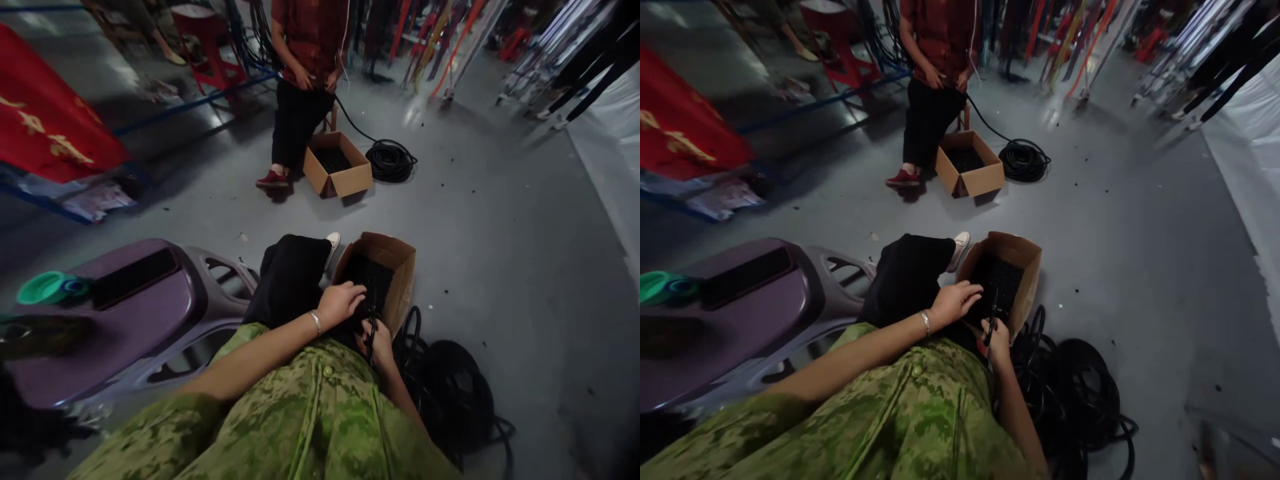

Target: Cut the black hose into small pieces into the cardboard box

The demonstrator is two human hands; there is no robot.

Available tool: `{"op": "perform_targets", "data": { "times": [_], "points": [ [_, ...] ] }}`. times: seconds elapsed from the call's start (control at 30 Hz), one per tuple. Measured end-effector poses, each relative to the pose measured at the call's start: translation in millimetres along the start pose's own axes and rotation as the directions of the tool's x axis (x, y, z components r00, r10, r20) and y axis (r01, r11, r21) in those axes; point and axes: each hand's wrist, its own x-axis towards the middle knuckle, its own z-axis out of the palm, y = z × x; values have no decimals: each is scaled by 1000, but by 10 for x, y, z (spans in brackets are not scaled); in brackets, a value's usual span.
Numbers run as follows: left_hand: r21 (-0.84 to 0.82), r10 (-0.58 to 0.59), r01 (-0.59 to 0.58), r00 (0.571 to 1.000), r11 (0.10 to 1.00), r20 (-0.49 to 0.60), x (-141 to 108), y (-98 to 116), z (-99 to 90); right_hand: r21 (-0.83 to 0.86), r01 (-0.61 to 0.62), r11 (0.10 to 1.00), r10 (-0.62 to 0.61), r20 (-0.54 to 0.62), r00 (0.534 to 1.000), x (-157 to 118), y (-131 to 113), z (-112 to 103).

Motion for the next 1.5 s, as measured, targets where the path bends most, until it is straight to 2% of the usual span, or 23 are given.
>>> {"op": "perform_targets", "data": {
  "times": [0.07, 0.13, 0.23, 0.33, 0.43, 0.6, 0.7, 0.8, 0.9, 1.07, 1.2, 1.27, 1.33, 1.43, 1.5],
  "points": [
    [-64, -42, 36, 994, 997, -98, -34, 37, -24, 13, -33, 999, 32, 29, 999, -131, -2, -26],
    [-111, -61, 47, 990, 993, -128, -39, 64, 13, -29, -60, 998, 62, 52, 997, -239, 52, -59],
    [-159, -94, 79, 992, 984, -89, -25, 54, 142, -184, -81, 980, 97, 78, 992, -337, 194, -124],
    [-197, -209, 197, 977, 960, -43, 16, -48, 231, -304, -82, 949, 118, 102, 988, -371, 332, -214],
    [-233, -308, 298, 951, 926, -7, 108, -216, 229, -345, -73, 936, 111, 92, 990, -391, 406, -303],
    [-418, -317, 325, 944, 848, 91, 264, -404, 262, -526, -89, 846, 119, 23, 993, -437, 396, -308],
    [-604, -305, 308, 946, 736, 110, 289, -405, 331, -628, -173, 759, 207, -19, 978, -447, 360, -256],
    [-781, -312, 304, 939, 545, 148, 278, -373, 349, -697, -239, 676, 296, -40, 954, -447, 322, -231],
    [-856, -290, 305, 938, 418, 192, 250, -346, 317, -732, -282, 621, 358, -56, 932, -449, 285, -232],
    [-874, -307, 312, 930, 372, 201, 169, -338, 256, -780, -292, 554, 393, -64, 917, -412, 210, -225],
    [-886, -266, 290, 943, 362, 200, 81, -333, 205, -818, -269, 509, 403, -50, 914, -322, 111, -184],
    [-904, -245, 301, 942, 304, 231, 52, -323, 166, -826, -252, 504, 414, -25, 910, -272, 44, -137],
    [-916, -253, 354, 919, 187, 304, 50, -313, 112, -840, -196, 506, 413, 36, 910, -227, -30, -74],
    [-887, -297, 461, 843, -33, 449, 92, -315, 12, -884, -78, 460, 395, 125, 910, -180, -140, 19],
    [-857, -303, 498, 803, -133, 513, 122, -327, -47, -906, -27, 423, 385, 152, 910, -182, -197, 47]
  ]
}}
